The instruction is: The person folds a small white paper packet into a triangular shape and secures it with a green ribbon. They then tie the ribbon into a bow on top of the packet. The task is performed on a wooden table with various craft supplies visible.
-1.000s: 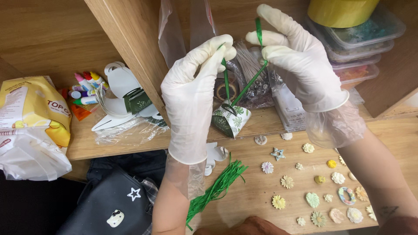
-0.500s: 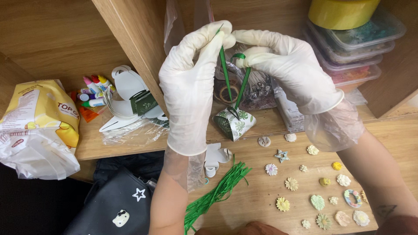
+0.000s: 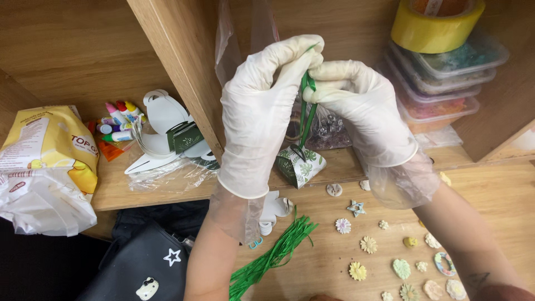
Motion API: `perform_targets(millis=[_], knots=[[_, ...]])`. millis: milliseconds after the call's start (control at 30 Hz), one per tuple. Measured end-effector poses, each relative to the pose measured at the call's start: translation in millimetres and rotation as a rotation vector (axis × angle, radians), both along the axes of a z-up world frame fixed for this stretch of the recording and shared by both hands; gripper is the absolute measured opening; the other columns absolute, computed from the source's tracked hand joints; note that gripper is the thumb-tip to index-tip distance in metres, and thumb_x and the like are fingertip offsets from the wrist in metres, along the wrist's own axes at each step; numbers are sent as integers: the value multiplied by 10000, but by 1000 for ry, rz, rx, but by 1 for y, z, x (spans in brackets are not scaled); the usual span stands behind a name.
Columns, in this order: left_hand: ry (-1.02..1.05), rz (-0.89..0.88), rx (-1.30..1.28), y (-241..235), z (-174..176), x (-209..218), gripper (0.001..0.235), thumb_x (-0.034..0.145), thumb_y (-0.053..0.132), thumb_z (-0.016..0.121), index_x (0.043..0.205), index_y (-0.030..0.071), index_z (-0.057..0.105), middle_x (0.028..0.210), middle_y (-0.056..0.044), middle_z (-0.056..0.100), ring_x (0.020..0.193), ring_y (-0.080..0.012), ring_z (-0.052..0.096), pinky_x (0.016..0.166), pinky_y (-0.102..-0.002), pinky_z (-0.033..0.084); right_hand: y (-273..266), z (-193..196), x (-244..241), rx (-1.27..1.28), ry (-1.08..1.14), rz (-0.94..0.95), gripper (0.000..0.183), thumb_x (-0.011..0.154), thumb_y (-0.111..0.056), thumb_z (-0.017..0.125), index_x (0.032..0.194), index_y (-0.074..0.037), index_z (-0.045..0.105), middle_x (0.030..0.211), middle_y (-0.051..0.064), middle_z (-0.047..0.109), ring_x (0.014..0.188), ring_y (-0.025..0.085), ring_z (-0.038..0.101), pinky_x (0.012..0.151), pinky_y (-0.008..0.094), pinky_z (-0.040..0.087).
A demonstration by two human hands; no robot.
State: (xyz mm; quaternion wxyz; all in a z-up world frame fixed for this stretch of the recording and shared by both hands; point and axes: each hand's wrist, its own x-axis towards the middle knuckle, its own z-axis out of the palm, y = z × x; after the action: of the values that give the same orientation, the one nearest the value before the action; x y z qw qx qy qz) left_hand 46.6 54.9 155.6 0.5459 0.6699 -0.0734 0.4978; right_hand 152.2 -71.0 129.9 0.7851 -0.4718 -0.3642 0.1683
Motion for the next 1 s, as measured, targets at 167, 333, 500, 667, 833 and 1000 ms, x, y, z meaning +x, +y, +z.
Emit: perform_targets(millis=[167, 333, 500, 667, 833, 1000], knots=[[-6, 159, 92, -5, -5, -17, 339, 1028, 68, 771, 1345, 97, 656, 1233, -49, 743, 1074, -96, 732, 961, -237, 616, 2, -6, 1, 75, 33, 10, 221, 913, 64, 746, 1112, 37, 654, 1082, 149, 741, 989, 184, 738, 915, 309, 611], [21, 436, 128, -20, -35, -38, 418, 1006, 134, 778, 1388, 111, 612, 1312, -54, 719, 1043, -105, 728, 919, -246, 581, 0, -11, 9, 131, 13, 8, 208, 937, 75, 742, 1119, 25, 656, 1100, 139, 729, 1016, 189, 734, 959, 317, 602], [83, 366, 105, -23, -60, -26, 328, 953, 146, 817, 1251, 76, 696, 1245, -62, 730, 1063, -123, 713, 916, -221, 576, 1, -15, 15, 130, 24, -1, 212, 943, 79, 741, 1132, 24, 663, 1089, 143, 731, 1002, 190, 729, 952, 315, 593], [231, -32, -353, -10, -74, 20, 189, 898, 105, 818, 1055, 3, 787, 1025, -54, 747, 905, -80, 662, 814, -227, 548, -2, -21, 18, 134, 33, -19, 214, 943, 84, 743, 1133, 24, 665, 1096, 139, 727, 1014, 197, 727, 976, 328, 594], [197, -163, -376, -5, -83, 32, 133, 954, 81, 761, 1053, -8, 762, 993, -63, 741, 890, -75, 647, 813, -236, 543, -9, -22, 25, 125, 42, -3, 214, 947, 78, 733, 1141, 18, 664, 1101, 138, 722, 1028, 198, 721, 979, 321, 579], [21, -193, -291, 1, -78, 22, 84, 1063, 67, 642, 1089, -1, 683, 1073, -67, 764, 1016, -95, 708, 967, -244, 570, -12, -24, 36, 70, 40, -70, 201, 955, 47, 725, 1142, 4, 662, 1102, 121, 728, 1025, 183, 731, 949, 305, 589]])
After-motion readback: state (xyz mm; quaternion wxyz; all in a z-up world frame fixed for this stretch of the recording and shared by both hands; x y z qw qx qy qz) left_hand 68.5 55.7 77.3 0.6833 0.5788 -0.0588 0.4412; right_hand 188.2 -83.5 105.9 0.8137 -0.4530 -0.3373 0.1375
